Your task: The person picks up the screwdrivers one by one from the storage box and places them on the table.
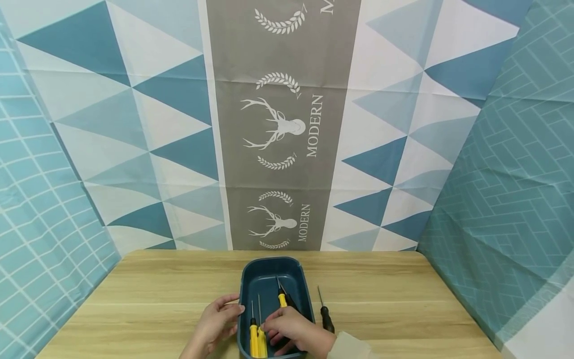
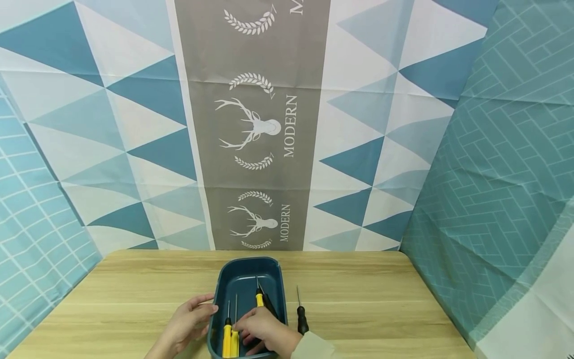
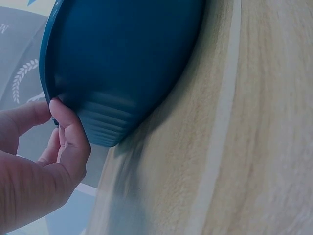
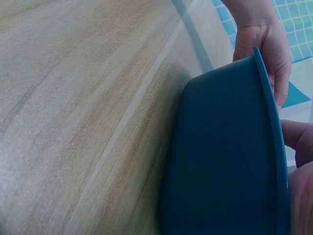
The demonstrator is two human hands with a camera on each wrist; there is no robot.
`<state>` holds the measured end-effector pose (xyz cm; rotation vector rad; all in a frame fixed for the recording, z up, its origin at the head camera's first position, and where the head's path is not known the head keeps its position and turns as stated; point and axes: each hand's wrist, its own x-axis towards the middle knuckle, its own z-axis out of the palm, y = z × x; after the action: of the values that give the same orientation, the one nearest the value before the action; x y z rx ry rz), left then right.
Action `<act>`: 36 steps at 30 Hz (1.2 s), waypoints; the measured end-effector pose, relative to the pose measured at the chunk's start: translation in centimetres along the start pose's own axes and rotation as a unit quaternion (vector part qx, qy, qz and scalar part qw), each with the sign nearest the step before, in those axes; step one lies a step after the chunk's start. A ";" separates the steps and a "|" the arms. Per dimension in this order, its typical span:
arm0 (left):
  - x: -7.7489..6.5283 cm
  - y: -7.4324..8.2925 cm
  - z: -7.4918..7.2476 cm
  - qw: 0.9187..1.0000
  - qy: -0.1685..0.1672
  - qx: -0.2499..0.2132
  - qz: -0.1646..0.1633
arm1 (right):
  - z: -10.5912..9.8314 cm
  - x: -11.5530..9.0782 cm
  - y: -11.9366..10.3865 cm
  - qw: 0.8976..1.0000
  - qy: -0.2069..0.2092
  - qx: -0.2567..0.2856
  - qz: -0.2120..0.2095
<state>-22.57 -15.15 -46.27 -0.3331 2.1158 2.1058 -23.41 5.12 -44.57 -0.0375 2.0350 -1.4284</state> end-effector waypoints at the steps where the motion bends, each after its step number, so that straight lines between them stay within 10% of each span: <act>1: 0.0 0.0 0.0 1.000 0.001 0.001 0.000 | 0.0 0.0 0.0 1.000 0.000 -0.001 0.000; 36: -0.1 0.1 0.0 1.000 -0.003 0.001 0.000 | 0.3 0.8 0.4 0.999 0.000 -0.033 0.021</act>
<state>-22.48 -15.10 -46.10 -0.3269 2.1149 2.1024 -23.78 4.71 -45.36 -0.0235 2.0699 -1.3361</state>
